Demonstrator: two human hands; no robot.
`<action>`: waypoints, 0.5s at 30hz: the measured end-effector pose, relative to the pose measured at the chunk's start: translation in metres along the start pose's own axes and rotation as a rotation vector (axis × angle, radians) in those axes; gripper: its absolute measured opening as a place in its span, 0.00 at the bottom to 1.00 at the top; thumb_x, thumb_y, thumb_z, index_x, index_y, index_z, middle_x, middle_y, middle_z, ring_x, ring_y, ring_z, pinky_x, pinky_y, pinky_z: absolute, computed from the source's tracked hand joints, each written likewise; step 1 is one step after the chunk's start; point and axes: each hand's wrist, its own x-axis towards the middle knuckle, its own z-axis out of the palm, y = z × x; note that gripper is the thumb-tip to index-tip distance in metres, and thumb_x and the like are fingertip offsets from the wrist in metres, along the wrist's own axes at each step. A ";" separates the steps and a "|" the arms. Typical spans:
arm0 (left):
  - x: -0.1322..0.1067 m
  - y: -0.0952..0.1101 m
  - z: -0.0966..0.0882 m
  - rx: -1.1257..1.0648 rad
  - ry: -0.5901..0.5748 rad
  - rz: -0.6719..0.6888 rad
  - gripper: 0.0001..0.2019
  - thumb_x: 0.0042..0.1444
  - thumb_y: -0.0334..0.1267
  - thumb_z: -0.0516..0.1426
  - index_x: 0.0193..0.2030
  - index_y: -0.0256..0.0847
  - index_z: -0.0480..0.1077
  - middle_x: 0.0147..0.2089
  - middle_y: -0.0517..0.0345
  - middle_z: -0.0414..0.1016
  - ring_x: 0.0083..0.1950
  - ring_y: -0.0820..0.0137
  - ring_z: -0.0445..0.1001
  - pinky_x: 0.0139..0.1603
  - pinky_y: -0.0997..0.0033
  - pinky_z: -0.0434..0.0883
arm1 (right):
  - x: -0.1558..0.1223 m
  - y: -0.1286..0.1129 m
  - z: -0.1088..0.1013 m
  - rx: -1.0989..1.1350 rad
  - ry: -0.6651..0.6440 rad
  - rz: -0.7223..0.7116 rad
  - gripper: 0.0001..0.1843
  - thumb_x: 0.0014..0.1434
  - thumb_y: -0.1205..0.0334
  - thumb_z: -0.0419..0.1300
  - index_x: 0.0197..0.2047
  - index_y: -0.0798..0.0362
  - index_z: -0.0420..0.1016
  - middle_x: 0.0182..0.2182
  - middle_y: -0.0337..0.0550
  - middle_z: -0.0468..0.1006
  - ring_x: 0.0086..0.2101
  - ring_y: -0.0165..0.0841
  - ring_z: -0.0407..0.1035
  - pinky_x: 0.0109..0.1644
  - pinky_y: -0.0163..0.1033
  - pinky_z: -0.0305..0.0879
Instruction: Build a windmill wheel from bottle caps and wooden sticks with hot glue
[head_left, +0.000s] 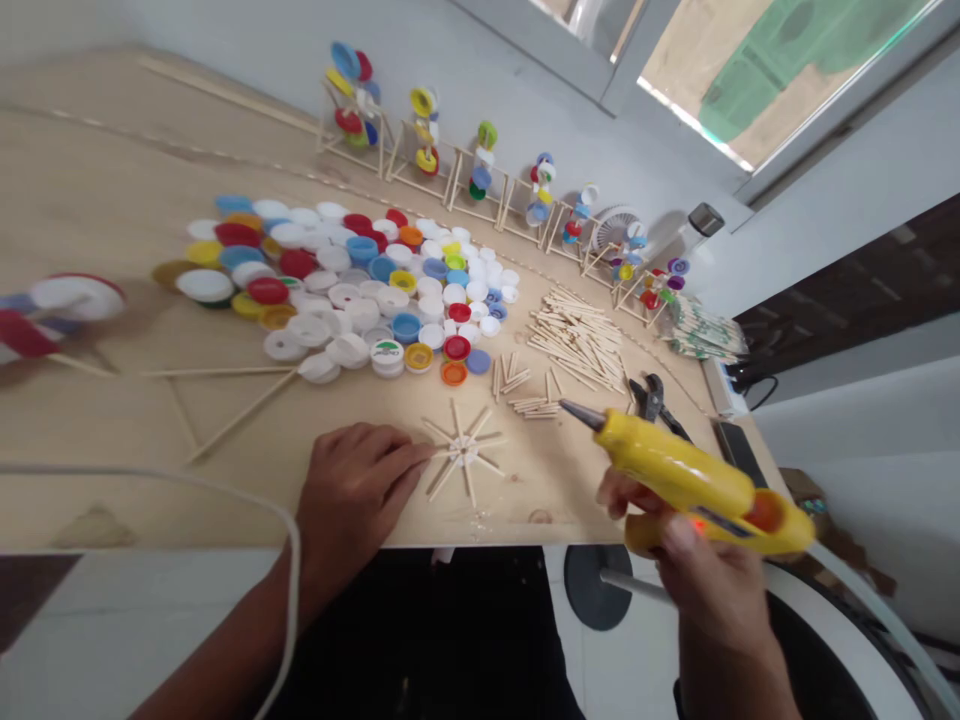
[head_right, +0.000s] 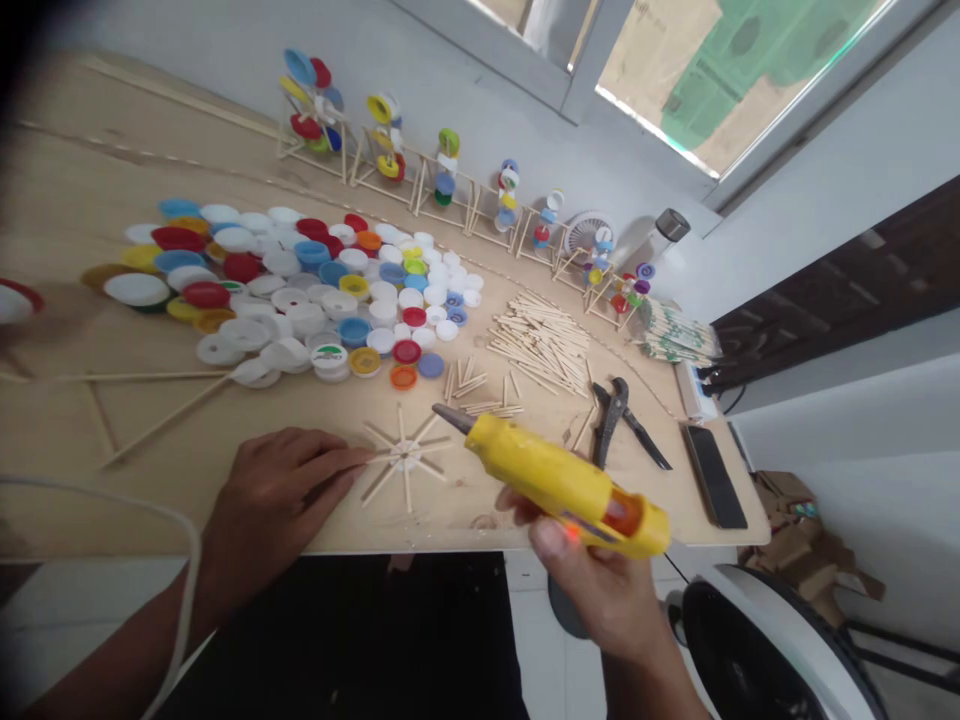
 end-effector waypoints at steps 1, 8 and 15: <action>-0.001 -0.001 0.001 0.003 0.012 0.000 0.10 0.66 0.36 0.53 0.39 0.47 0.77 0.32 0.57 0.79 0.37 0.62 0.75 0.41 0.57 0.64 | 0.000 0.007 0.005 0.014 -0.024 0.047 0.16 0.65 0.42 0.61 0.44 0.44 0.79 0.36 0.44 0.80 0.35 0.37 0.74 0.39 0.43 0.74; -0.003 -0.004 0.001 0.009 -0.057 -0.031 0.11 0.65 0.37 0.53 0.41 0.47 0.78 0.34 0.56 0.80 0.39 0.61 0.77 0.44 0.56 0.65 | -0.004 0.057 0.032 0.076 -0.142 0.431 0.24 0.57 0.38 0.67 0.41 0.52 0.82 0.40 0.49 0.83 0.38 0.38 0.76 0.43 0.42 0.74; -0.005 -0.009 0.007 0.014 0.013 -0.001 0.11 0.65 0.37 0.53 0.41 0.47 0.78 0.34 0.55 0.79 0.39 0.59 0.77 0.44 0.55 0.65 | -0.007 0.062 -0.032 -0.131 0.310 0.301 0.23 0.58 0.42 0.65 0.44 0.53 0.81 0.33 0.45 0.80 0.30 0.33 0.69 0.29 0.34 0.63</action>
